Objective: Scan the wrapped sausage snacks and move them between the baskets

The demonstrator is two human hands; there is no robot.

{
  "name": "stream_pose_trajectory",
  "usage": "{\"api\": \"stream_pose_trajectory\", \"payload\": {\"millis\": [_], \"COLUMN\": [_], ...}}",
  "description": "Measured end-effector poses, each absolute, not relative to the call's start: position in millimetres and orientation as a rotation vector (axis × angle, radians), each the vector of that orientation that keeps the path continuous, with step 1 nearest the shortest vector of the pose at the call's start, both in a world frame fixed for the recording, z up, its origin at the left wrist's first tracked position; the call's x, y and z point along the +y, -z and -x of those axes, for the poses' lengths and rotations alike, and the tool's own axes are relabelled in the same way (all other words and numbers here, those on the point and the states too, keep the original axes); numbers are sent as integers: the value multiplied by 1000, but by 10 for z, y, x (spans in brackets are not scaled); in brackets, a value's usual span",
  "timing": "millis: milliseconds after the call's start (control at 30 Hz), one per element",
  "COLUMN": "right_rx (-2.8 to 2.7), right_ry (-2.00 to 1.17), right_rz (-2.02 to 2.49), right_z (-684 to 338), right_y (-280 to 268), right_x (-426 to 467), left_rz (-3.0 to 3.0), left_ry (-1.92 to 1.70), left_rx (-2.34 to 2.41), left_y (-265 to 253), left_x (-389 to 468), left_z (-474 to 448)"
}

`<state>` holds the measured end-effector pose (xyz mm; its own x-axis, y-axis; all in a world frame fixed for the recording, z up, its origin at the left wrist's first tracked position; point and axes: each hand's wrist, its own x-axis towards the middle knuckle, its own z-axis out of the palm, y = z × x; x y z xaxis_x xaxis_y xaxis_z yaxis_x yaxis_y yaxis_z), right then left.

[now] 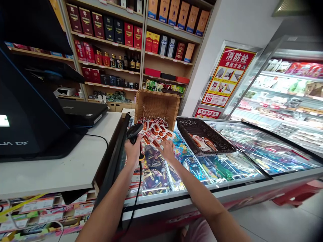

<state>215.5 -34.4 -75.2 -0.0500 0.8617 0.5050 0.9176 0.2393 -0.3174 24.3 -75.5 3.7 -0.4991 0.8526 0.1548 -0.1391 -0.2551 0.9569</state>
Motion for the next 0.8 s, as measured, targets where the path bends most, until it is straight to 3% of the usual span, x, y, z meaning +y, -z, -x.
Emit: {"api": "stream_pose_trajectory", "payload": {"millis": [200, 467, 800], "right_rx": [-1712, -1175, -1181], "right_ry": [-7, -149, -143], "right_rz": [1701, 1338, 1173], "right_z": [-2317, -2730, -2606], "right_y": [576, 327, 285], "right_x": [-365, -394, -433], "left_rz": [-896, -942, -1291], "left_ry": [-1782, -1725, -1352], "left_rx": [1287, 1215, 1201], "left_y": [-64, -101, 8], "left_x": [-780, -836, -882], "left_z": [-253, -330, -431]}}
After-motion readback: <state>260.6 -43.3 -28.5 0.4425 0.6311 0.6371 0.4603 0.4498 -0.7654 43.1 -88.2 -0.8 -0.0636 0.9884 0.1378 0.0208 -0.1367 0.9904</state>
